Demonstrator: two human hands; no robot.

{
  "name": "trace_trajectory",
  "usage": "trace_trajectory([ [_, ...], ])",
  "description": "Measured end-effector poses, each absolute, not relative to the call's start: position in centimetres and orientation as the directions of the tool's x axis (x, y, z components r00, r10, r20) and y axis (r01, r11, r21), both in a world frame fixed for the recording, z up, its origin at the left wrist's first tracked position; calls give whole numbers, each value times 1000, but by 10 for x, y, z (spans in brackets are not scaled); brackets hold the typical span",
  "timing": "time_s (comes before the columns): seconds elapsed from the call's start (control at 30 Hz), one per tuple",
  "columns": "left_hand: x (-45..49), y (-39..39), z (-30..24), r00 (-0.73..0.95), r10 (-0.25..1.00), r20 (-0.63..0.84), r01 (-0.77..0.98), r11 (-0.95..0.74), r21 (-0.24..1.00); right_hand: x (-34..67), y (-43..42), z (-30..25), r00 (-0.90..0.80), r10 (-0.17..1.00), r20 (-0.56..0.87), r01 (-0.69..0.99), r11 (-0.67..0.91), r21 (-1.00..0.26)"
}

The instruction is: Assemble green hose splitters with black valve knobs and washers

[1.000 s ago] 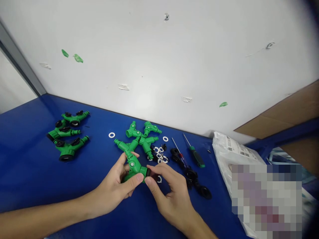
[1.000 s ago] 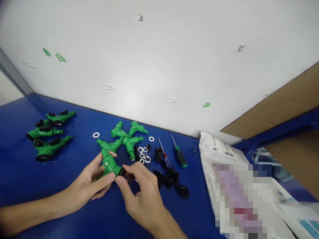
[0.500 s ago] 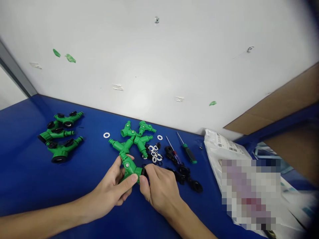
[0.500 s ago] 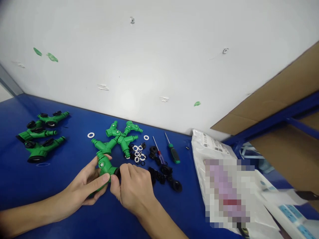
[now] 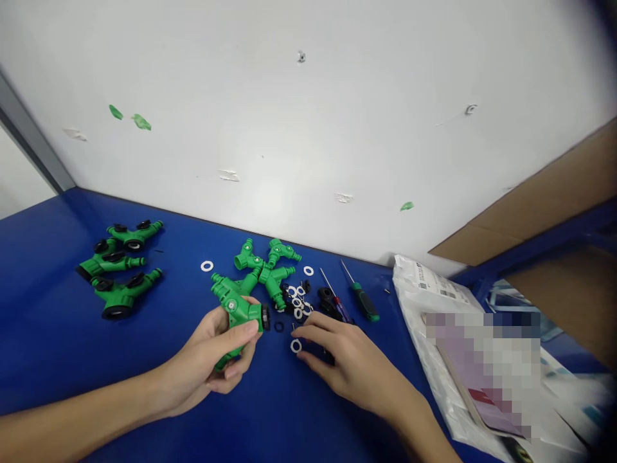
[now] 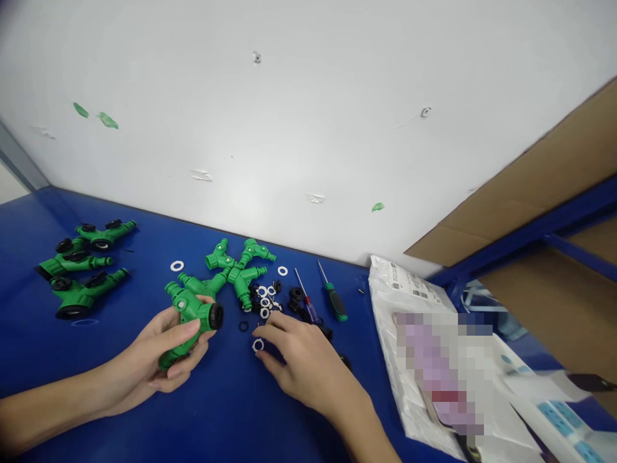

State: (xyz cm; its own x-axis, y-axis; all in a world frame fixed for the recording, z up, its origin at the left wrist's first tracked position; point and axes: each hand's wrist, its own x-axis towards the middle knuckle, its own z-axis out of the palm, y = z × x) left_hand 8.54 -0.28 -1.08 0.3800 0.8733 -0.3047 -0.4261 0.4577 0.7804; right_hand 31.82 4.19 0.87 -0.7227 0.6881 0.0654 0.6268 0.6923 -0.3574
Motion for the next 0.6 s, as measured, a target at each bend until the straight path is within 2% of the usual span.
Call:
trace_trajectory([
  [0.1, 84, -1, -10, 398, 826, -399, -467, 557, 687, 316, 40, 2, -746, 665, 35, 651, 739, -173],
  [0.17, 84, -1, -10, 437, 780, -447, -473, 623, 623, 313, 39, -1, -748, 662, 50, 649, 745, -155],
  [0.3, 83, 0, -9, 532, 704, -471, -462, 707, 535, 312, 39, 2, -716, 677, 170, 620, 729, -290],
  [0.43, 84, 0, -11, 611, 654, -446, -450, 750, 484, 310, 34, 7, -607, 653, 452, 392, 741, -545],
  [0.5, 84, 0, -11, 662, 626, -412, -433, 768, 471, 305, 29, 7, -538, 643, 544, 295, 749, -593],
  [0.6, 84, 0, -12, 729, 569, -381, -377, 798, 470, 298, 21, 5, -534, 609, 586, 235, 773, -589],
])
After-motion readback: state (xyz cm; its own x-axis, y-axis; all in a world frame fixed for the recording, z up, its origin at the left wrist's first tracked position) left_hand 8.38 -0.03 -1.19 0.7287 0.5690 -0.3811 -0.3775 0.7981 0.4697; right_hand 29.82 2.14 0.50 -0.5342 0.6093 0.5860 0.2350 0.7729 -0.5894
